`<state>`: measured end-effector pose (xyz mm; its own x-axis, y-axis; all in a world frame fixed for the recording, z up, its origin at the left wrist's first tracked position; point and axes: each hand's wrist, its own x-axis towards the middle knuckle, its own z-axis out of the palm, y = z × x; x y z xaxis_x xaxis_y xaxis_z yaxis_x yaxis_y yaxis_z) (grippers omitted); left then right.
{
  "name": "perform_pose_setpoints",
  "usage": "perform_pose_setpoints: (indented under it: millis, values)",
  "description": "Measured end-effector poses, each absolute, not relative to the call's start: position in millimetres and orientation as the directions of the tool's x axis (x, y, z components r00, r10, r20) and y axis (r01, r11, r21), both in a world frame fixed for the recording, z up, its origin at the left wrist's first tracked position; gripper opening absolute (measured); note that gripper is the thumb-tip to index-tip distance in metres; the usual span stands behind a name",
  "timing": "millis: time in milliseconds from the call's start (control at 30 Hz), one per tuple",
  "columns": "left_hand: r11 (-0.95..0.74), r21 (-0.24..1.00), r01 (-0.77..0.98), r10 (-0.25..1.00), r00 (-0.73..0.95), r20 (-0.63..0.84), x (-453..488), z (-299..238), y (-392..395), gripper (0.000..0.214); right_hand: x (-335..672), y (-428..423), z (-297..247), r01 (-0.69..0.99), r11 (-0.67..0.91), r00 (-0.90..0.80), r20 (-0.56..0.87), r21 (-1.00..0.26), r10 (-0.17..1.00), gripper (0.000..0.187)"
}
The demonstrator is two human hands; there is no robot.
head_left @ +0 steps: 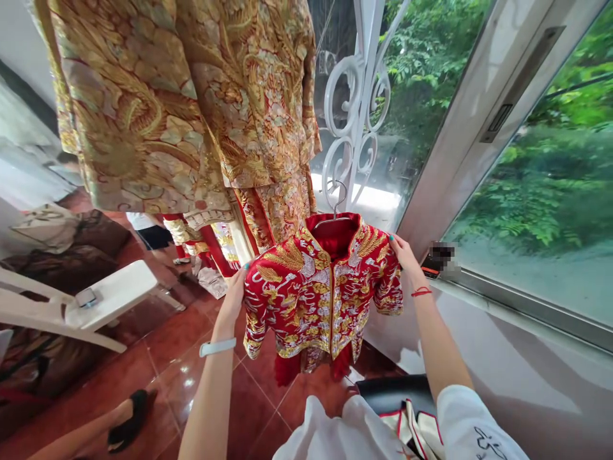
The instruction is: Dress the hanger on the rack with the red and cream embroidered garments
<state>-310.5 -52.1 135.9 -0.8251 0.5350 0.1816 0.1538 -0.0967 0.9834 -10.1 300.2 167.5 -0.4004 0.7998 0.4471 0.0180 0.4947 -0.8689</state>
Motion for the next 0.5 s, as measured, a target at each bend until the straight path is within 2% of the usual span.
perform_pose_setpoints:
  millis: [100, 200, 300, 400, 500]
  values:
    - [-0.058, 0.967, 0.248, 0.458, -0.854, 0.247, -315.8, 151.4, -37.3, 0.052, -23.8, 316.3, 155.1, -0.063, 0.448, -0.42, 0.431, -0.892, 0.799, 0.063]
    - [0.017, 0.858, 0.513, 0.256, -0.832, 0.493, -301.0, 172.7, -35.4, 0.045, -25.1, 323.0, 158.2, -0.092, 0.439, -0.397, 0.437, -0.894, 0.807, 0.059]
    - [0.132, 0.705, 0.697, 0.085, -0.716, 0.693, -272.3, 180.1, -42.5, 0.04, -20.9, 331.1, 164.5, -0.088, 0.431, -0.445, 0.423, -0.898, 0.79, 0.057]
    - [0.247, 0.642, 0.725, -0.03, -0.657, 0.753, -247.8, 165.8, -44.3, 0.04, -30.2, 336.1, 164.5, -0.003, 0.449, -0.445, 0.404, -0.893, 0.799, 0.064]
    - [0.293, 0.674, 0.678, -0.054, -0.693, 0.719, -242.5, 150.5, -39.4, 0.042, -46.3, 336.8, 161.3, 0.044, 0.476, -0.485, 0.398, -0.878, 0.779, 0.069]
